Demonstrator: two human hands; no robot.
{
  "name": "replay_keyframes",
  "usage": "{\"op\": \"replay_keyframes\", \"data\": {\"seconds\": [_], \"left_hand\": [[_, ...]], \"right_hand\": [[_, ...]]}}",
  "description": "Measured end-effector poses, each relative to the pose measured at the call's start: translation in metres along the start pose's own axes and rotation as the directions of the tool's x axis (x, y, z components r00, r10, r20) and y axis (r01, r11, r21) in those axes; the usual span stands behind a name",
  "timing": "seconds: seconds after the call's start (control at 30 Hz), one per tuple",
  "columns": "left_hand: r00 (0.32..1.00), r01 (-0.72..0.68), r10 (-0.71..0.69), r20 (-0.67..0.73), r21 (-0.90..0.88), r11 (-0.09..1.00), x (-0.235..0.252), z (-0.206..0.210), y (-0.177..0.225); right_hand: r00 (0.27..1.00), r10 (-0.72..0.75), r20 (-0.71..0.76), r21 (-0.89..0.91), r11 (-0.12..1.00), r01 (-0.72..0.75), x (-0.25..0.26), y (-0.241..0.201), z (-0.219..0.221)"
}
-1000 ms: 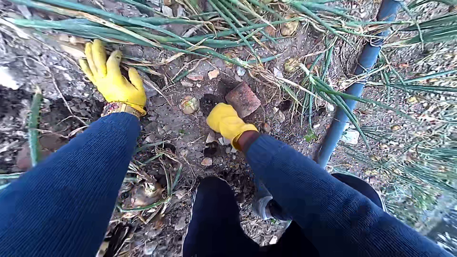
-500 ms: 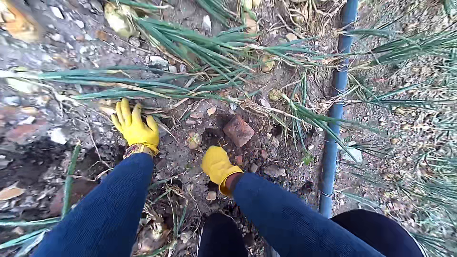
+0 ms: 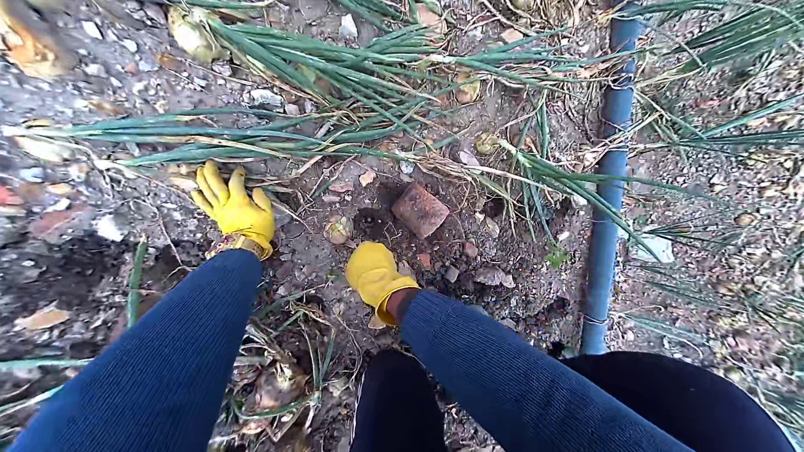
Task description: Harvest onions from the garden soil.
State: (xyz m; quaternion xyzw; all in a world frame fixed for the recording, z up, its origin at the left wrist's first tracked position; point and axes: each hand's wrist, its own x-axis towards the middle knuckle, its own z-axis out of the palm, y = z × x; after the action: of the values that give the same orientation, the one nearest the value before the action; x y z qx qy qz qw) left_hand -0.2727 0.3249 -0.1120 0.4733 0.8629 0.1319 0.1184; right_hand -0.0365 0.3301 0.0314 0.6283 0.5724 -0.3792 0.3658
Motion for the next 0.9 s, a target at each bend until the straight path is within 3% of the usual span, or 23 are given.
{"op": "replay_keyframes", "data": {"seconds": [0.1, 0.23, 0.27, 0.33, 0.4, 0.5, 0.67, 0.77, 0.9], "left_hand": [[0.998, 0.023, -0.022, 0.052, -0.006, 1.0, -0.014, -0.017, 0.012], [0.997, 0.069, -0.065, 0.029, -0.159, 0.985, -0.039, -0.043, 0.086], [0.997, 0.058, -0.049, 0.063, -0.145, 0.988, -0.053, -0.041, 0.099], [0.965, 0.033, -0.011, 0.262, -0.08, 0.996, -0.074, -0.025, 0.12], [0.9, 0.058, -0.053, 0.433, 0.002, 0.998, -0.089, -0.004, 0.127], [0.896, 0.115, -0.122, 0.427, 0.043, 0.992, -0.107, 0.007, 0.129], [0.861, 0.113, -0.139, 0.489, 0.083, 0.99, -0.113, -0.01, 0.131], [0.902, 0.189, -0.182, 0.391, 0.022, 0.982, -0.115, -0.024, 0.135], [0.925, 0.378, -0.349, 0.153, -0.248, 0.892, -0.141, -0.034, 0.127]], "right_hand": [[0.999, -0.041, -0.016, 0.124, 0.991, 0.043, -0.014, 0.014, 0.02], [0.998, -0.054, -0.017, 0.219, 0.974, 0.056, -0.018, 0.022, 0.023], [0.999, -0.048, -0.015, 0.226, 0.973, 0.05, -0.02, 0.023, 0.029], [0.998, -0.04, -0.042, 0.244, 0.969, 0.049, -0.018, 0.028, 0.036], [0.995, -0.061, -0.081, 0.256, 0.963, 0.08, -0.014, 0.033, 0.042], [0.986, -0.097, -0.139, 0.277, 0.952, 0.133, -0.011, 0.04, 0.058], [0.967, -0.16, -0.198, 0.379, 0.898, 0.226, -0.012, 0.054, 0.083], [0.954, -0.187, -0.233, 0.441, 0.854, 0.275, -0.004, 0.064, 0.1], [0.952, -0.18, -0.247, 0.458, 0.844, 0.278, 0.008, 0.082, 0.124]]}}
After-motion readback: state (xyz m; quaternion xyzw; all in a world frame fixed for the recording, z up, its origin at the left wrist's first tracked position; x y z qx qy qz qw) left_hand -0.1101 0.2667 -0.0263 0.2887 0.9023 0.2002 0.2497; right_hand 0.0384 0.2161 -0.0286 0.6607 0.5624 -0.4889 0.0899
